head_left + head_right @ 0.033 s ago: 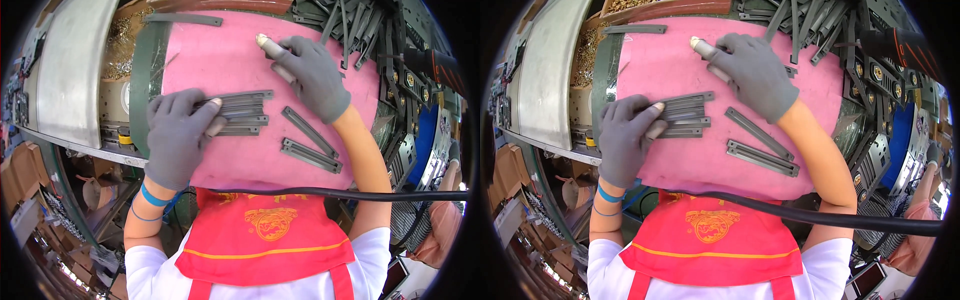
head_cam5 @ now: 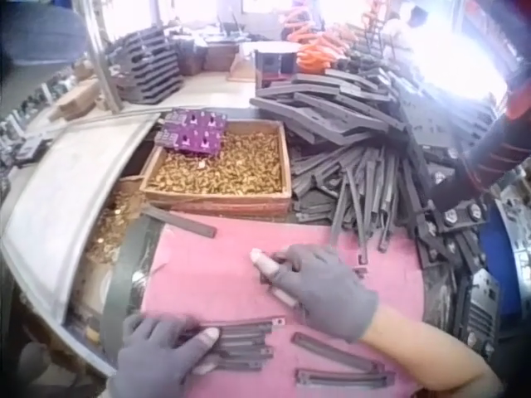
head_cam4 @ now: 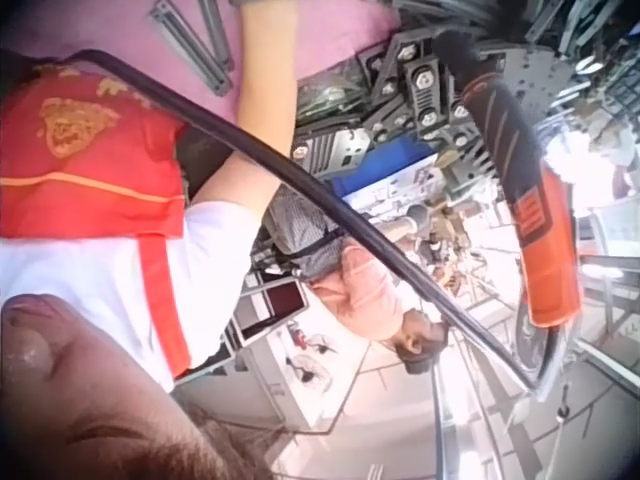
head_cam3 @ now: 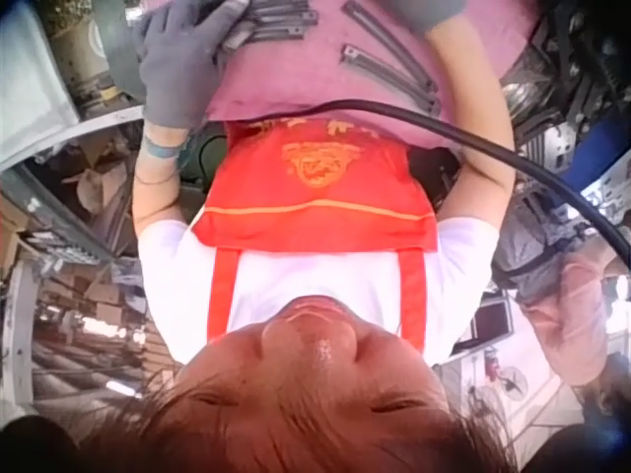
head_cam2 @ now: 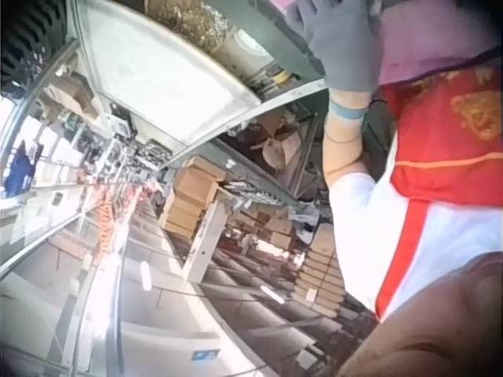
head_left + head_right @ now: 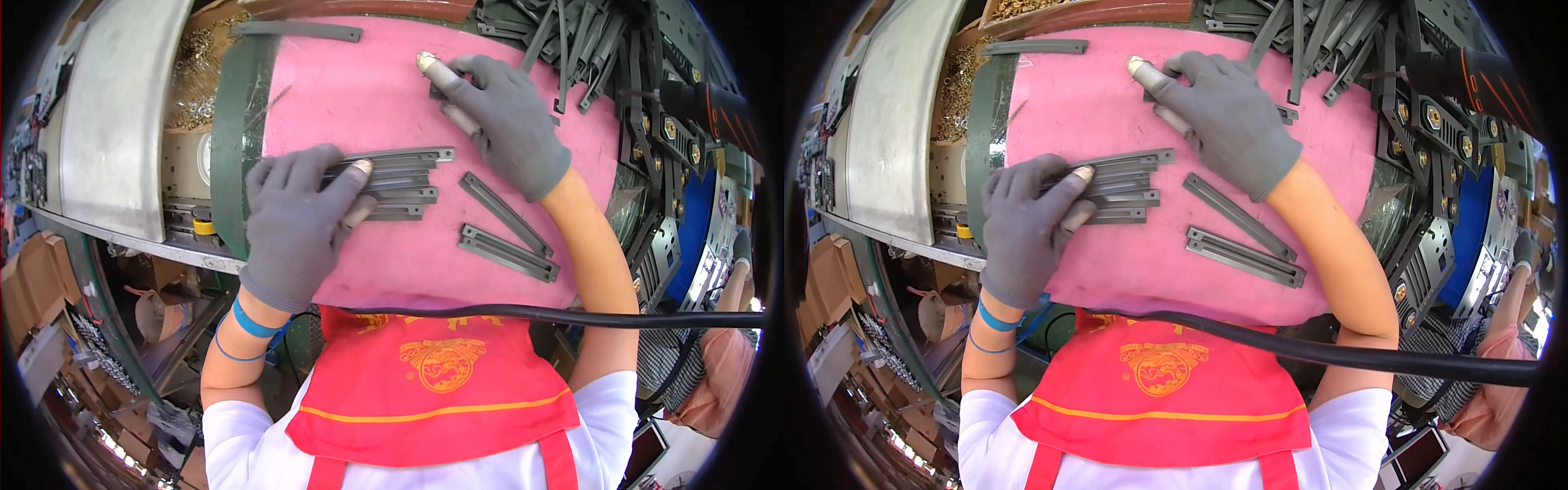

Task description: The recorder is assembling metal panels for electronics housings, involving screwdriving and grouping parts.

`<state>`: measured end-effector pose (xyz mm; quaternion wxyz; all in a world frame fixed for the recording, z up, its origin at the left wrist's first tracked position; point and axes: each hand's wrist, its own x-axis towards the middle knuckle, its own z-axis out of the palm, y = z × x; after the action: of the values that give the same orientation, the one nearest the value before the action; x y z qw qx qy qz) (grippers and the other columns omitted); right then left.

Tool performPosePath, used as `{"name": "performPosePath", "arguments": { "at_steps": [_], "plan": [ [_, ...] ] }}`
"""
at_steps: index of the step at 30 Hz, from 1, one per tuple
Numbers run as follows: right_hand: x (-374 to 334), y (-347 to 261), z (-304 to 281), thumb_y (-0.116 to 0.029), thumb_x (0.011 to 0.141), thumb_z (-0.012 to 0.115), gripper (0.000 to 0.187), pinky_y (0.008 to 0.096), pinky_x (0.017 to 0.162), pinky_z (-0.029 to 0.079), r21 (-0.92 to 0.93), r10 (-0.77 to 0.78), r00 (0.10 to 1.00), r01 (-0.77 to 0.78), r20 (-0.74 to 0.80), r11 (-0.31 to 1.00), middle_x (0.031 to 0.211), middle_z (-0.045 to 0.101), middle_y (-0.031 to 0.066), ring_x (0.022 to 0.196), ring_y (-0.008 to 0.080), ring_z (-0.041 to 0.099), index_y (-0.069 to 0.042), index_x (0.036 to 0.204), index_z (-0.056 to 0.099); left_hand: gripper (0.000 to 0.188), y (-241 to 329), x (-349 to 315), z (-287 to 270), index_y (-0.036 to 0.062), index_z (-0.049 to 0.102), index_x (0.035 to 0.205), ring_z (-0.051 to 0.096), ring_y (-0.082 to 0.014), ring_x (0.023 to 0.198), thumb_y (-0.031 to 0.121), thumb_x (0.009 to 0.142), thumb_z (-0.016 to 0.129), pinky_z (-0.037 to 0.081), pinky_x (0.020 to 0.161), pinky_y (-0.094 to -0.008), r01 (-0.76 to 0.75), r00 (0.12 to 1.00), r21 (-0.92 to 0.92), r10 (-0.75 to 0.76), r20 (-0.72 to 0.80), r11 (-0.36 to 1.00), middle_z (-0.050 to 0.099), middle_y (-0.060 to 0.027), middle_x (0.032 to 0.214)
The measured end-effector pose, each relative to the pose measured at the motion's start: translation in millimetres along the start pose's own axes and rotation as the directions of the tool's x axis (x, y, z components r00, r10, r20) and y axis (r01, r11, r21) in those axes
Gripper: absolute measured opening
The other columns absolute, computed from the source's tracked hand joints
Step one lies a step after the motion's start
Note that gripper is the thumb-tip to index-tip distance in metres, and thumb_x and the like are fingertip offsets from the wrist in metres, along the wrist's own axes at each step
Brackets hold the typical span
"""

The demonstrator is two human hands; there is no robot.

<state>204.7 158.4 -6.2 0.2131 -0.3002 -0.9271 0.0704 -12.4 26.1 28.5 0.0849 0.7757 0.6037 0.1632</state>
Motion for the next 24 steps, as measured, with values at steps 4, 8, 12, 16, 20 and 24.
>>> {"name": "performPosePath", "arguments": {
  "at_steps": [4,8,12,16,20,24],
  "plan": [
    [-9.5,4.7,-8.4,-0.015,0.084,0.060,0.039,0.0389,0.082,0.045,0.096,0.001,1.000,-0.004,0.024,0.995,0.100,0.060,0.0069,0.094,0.0260,0.056,-0.015,0.123,0.057,0.021,0.7,-14.3,5.6,0.0104,0.066,0.097,0.057,-0.0265,0.100,0.023,0.080,0.067,0.037,0.093,-0.0405,0.033,0.999,0.041,-0.033,-0.010,0.999,0.062,-0.0088,0.104],
    [-30.8,32.0,-34.8,-0.011,0.084,0.056,0.023,0.0387,0.090,0.043,-0.068,0.074,0.995,-0.069,0.061,0.995,0.106,0.062,0.0049,0.101,0.0250,0.056,-0.011,0.107,0.063,0.019,2.3,-25.4,10.2,0.0088,0.065,0.095,0.056,-0.0290,0.107,0.022,0.082,0.066,0.036,0.098,-0.0413,0.043,0.997,0.146,-0.034,-0.068,0.988,0.062,-0.0099,0.112],
    [-31.0,56.3,-40.5,-0.007,0.081,0.051,0.027,0.0391,0.095,0.040,-0.421,-0.001,1.000,0.005,0.010,0.907,0.108,0.063,0.0016,0.105,0.0229,0.057,-0.014,0.103,0.064,0.018,-1.5,-6.1,4.4,0.0081,0.063,0.098,0.056,-0.0301,0.109,0.018,0.083,0.063,0.037,0.098,-0.0427,0.021,0.994,0.264,0.009,-0.112,0.964,0.061,-0.0100,0.116],
    [-26.5,34.0,-39.6,-0.011,0.080,0.056,0.024,0.0395,0.095,0.040,-0.426,0.036,0.999,-0.045,-0.028,0.904,0.106,0.063,0.0010,0.103,0.0219,0.057,-0.015,0.103,0.064,0.020,3.9,-3.5,1.3,0.0082,0.062,0.102,0.058,-0.0291,0.100,0.013,0.083,0.059,0.042,0.090,-0.0405,-0.048,0.988,0.086,0.060,-0.145,0.995,0.062,-0.0086,0.108],
    [-38.9,13.4,-45.3,-0.015,0.081,0.063,0.021,0.0405,0.087,0.042,-0.156,0.157,0.984,-0.143,0.082,0.977,0.096,0.063,0.0026,0.094,0.0256,0.058,-0.014,0.103,0.064,0.022,-13.1,8.6,17.6,0.0087,0.062,0.103,0.059,-0.0280,0.092,0.011,0.081,0.060,0.044,0.084,-0.0386,-0.045,0.991,0.114,0.059,-0.123,0.992,0.063,-0.0071,0.101],
    [-49.8,12.4,-43.2,-0.015,0.082,0.063,0.020,0.0412,0.083,0.042,-0.082,0.203,0.968,-0.193,0.147,0.978,0.092,0.061,0.0064,0.088,0.0266,0.059,-0.011,0.101,0.063,0.022,-19.5,14.6,9.8,0.0101,0.063,0.101,0.059,-0.0268,0.085,0.014,0.079,0.063,0.044,0.079,-0.0386,-0.084,0.995,0.076,0.087,-0.043,0.994,0.061,-0.0066,0.093]
  ]
}}
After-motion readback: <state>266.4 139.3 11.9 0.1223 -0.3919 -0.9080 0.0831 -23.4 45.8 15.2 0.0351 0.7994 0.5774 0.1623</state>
